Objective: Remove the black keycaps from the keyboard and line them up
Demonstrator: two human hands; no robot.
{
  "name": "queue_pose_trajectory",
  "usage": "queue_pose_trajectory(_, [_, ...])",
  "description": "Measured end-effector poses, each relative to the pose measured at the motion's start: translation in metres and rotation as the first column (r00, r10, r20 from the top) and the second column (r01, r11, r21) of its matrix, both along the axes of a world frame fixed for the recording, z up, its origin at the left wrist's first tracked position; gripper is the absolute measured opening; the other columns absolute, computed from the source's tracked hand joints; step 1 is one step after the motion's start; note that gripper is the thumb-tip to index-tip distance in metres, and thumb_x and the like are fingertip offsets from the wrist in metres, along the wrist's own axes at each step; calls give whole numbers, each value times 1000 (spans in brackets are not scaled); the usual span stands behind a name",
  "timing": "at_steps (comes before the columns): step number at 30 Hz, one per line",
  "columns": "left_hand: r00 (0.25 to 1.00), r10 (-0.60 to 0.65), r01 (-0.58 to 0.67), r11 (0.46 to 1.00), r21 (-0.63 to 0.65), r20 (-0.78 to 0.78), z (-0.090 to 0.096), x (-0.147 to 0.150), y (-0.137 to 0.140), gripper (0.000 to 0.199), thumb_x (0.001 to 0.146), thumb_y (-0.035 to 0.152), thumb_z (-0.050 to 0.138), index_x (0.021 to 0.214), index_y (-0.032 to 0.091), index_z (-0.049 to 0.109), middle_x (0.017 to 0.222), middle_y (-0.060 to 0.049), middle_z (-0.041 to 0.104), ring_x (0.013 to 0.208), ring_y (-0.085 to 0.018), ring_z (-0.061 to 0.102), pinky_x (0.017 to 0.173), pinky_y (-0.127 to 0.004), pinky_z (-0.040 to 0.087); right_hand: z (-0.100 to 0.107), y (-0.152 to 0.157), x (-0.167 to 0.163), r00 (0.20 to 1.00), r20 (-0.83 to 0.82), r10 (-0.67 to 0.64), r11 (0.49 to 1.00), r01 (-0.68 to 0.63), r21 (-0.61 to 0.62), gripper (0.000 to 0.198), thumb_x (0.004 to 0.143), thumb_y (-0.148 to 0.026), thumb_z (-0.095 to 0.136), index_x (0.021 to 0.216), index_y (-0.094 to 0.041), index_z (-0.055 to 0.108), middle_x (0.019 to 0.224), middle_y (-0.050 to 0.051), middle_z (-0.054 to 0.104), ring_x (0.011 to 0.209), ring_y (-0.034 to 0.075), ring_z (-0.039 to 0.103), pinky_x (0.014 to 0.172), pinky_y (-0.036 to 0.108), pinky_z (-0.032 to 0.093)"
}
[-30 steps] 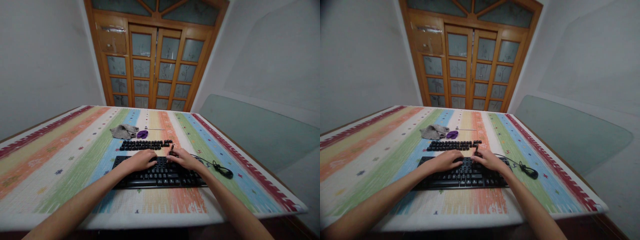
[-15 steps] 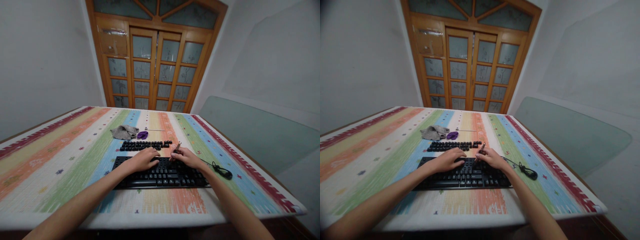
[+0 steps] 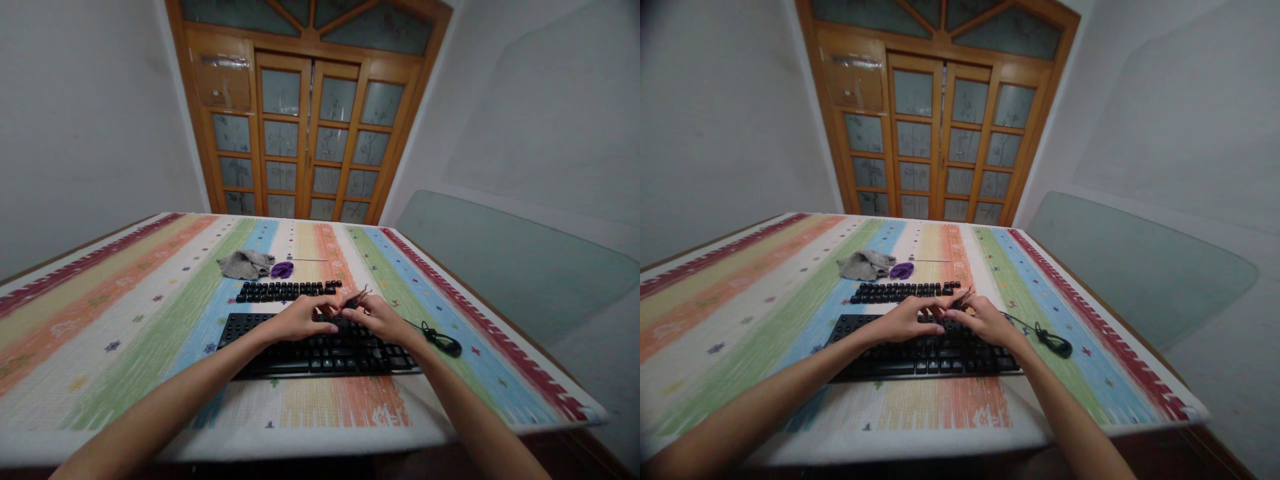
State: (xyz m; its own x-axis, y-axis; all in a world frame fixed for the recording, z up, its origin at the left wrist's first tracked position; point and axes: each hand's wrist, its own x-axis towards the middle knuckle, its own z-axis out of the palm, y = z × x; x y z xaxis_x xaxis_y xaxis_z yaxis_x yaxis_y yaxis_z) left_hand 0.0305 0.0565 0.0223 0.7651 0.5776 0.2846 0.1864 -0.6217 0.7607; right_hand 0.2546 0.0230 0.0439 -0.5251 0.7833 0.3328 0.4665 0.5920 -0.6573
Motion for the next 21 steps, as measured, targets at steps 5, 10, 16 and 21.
queue_pose_trajectory(5, [999,10,-7,998,-66,46,-4,0,4,29,79,27,74,105,17,65,94,-3,69,89,-17,65,77,-27,48,1,-1,0,1000,-3,-8,1000,8,-14,33,95,-45,54,96,-17,70,89,6,71,84,19,65,79,31,50])
queue_pose_trajectory(10, [999,35,-34,999,-15,26,-4,-3,4,27,82,24,71,107,17,66,99,-4,71,88,-17,65,79,-28,50,0,0,-1,1000,2,5,1000,-5,-3,33,95,-45,52,93,-17,70,94,7,71,86,20,65,81,31,49])
queue_pose_trajectory(16, [993,113,-99,951,292,-33,-3,-4,2,18,80,21,74,96,17,69,110,-8,64,106,-21,58,96,-35,45,-6,3,-1,998,51,-36,999,36,12,33,95,-45,53,88,-17,69,97,8,71,88,21,66,77,31,50])
queue_pose_trajectory(21, [992,84,-47,932,358,-90,-3,-5,5,12,83,20,70,94,17,68,110,-9,61,108,-22,56,95,-36,45,-8,3,-1,997,75,-28,1000,27,2,28,95,-41,53,98,-18,68,99,7,71,88,20,66,77,30,50])
